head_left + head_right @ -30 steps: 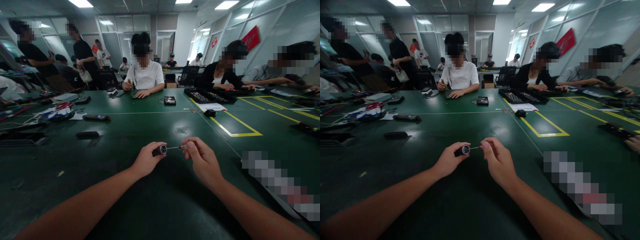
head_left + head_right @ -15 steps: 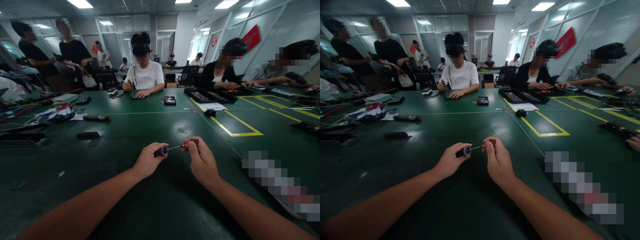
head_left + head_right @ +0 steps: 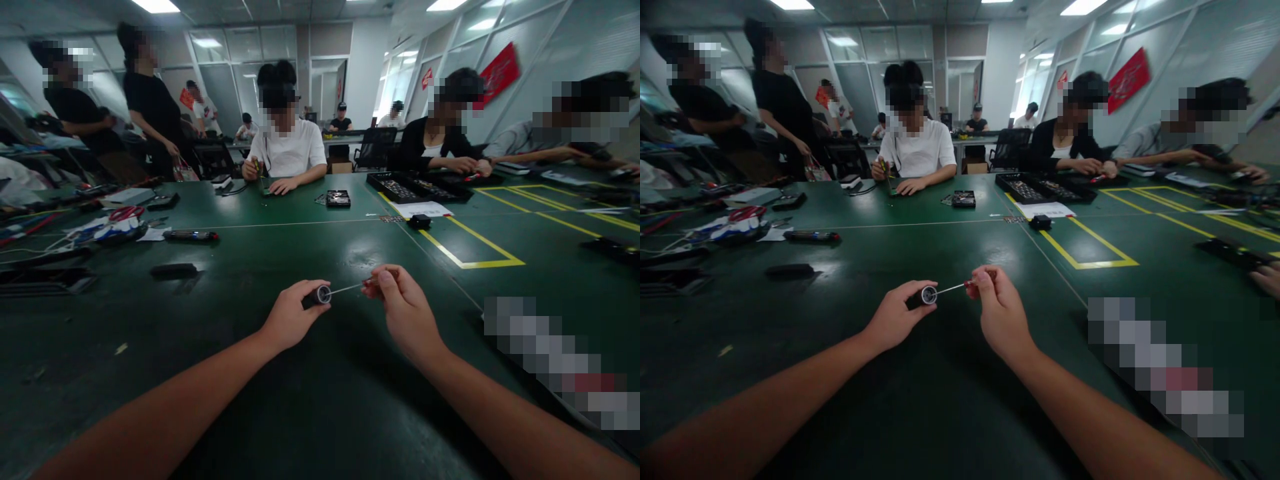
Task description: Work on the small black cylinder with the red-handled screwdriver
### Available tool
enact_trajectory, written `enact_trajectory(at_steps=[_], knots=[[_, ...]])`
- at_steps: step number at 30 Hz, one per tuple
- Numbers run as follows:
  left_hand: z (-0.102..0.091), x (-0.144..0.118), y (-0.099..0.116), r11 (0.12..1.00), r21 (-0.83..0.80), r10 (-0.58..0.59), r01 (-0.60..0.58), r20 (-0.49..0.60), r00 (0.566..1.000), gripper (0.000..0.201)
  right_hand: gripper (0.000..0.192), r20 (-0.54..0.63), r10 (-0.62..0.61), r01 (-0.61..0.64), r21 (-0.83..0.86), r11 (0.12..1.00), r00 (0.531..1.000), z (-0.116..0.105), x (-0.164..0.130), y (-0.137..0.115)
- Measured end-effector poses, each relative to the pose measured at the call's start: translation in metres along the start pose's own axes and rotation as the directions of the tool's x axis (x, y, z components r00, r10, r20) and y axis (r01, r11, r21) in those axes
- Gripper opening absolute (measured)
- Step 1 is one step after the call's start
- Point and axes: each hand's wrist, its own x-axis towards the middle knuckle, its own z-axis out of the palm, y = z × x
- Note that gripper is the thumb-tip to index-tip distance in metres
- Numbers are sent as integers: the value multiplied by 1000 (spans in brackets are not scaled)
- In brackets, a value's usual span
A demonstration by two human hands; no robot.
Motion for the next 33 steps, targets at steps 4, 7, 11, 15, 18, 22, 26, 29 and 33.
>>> enact_trajectory(at_steps=[4,7,11,15,18,22,26,29,33], knots=[[0,-1,1,1000,-4,3,-3,10,1000,38,27,42,-51,54,-72,996,998,0,-3,-5],[-1,-1,2,1000,-11,6,-5,16,1000,39,24,64,-75,81,-100,992,995,0,-5,-8],[-1,-1,-1,1000,-15,6,-6,15,1000,40,21,113,-96,108,-107,988,989,-1,-7,-10],[0,-1,-4,1000,-21,6,-6,3,1000,39,28,200,-85,101,-75,992,976,-5,-10,-11],[0,-1,-2,1000,-27,3,-3,10,1000,39,40,187,-75,98,-115,988,979,-6,-13,-13],[0,-1,1,1000,-26,-11,12,16,1000,39,35,125,-74,102,-242,965,989,-4,-15,-16],[0,0,-2,1000,-15,-15,15,1,1000,39,22,112,-106,128,-214,968,988,-3,-13,-16],[1,0,-5,1000,-15,-2,2,-14,1000,39,23,145,-106,138,-232,963,984,-4,-13,-14],[2,0,-6,1000,-21,3,-3,-1,1000,40,30,185,-81,122,-221,968,979,-5,-15,-14]])
